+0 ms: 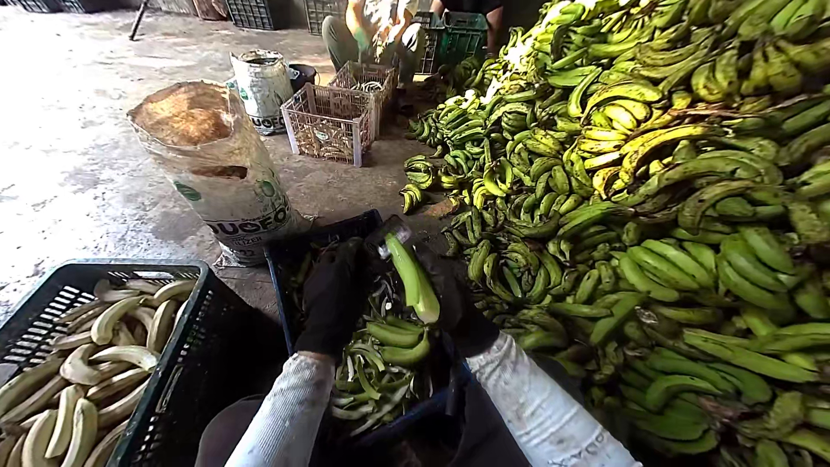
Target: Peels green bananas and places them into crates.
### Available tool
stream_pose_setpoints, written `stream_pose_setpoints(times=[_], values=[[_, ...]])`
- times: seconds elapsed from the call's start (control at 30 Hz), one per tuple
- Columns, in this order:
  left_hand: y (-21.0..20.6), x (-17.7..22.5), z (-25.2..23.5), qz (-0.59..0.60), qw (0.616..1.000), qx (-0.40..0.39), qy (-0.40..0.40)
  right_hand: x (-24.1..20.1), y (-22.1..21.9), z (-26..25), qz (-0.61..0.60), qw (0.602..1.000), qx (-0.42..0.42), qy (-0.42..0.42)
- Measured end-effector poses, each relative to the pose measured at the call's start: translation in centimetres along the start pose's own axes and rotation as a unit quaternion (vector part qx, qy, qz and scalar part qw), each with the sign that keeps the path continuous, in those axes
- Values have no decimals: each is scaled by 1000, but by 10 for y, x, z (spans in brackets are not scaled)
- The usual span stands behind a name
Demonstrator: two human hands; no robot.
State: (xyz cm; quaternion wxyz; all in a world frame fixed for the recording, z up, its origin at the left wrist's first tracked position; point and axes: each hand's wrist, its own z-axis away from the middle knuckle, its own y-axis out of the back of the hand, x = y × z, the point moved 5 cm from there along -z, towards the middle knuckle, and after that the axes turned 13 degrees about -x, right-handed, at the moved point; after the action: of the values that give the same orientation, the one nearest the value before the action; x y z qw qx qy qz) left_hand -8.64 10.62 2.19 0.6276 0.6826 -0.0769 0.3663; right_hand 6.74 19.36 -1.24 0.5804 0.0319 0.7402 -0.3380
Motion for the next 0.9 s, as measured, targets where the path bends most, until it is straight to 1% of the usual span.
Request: stream_pose_setpoints(times=[0.07,0.13,0.17,0.27,0.3,0.37,0.4,0.43,0.5,0.53,0.6,0.63,0.67,0.77,0.83,0.9], values=[[9,-13,-5,70,997,32,15,1,-6,3,-51,998,-10,-29],[16,-16,0,128,991,44,-18,-1,4,2,-65,998,-11,-24],[15,-12,5,144,988,30,-48,-5,12,1,-40,999,0,-5],[-7,3,25,144,978,-62,-141,-22,34,-3,40,994,75,72],[-16,9,32,129,973,-76,-175,-26,39,-2,68,989,95,92],[-29,16,41,96,966,-69,-231,-29,42,0,99,983,109,111],[-31,16,40,81,967,-61,-233,-27,40,0,100,985,93,109],[-30,13,34,63,973,-55,-215,-24,36,1,102,988,58,98],[-19,3,17,28,988,-17,-154,-14,21,1,69,995,-26,72],[-10,-4,9,24,993,5,-118,-8,15,1,51,996,-54,52],[7,-14,0,55,995,44,-68,-3,10,0,32,997,-74,18],[12,-17,1,83,993,59,-62,-3,11,0,25,998,-60,18],[13,-16,4,108,991,54,-61,-6,13,0,33,999,-33,27],[-7,-4,22,160,979,-8,-126,-17,22,-1,105,986,82,101],[-28,7,39,154,971,-44,-175,-25,28,-2,137,965,160,156],[-41,14,52,130,970,-38,-204,-29,34,1,146,942,230,195]])
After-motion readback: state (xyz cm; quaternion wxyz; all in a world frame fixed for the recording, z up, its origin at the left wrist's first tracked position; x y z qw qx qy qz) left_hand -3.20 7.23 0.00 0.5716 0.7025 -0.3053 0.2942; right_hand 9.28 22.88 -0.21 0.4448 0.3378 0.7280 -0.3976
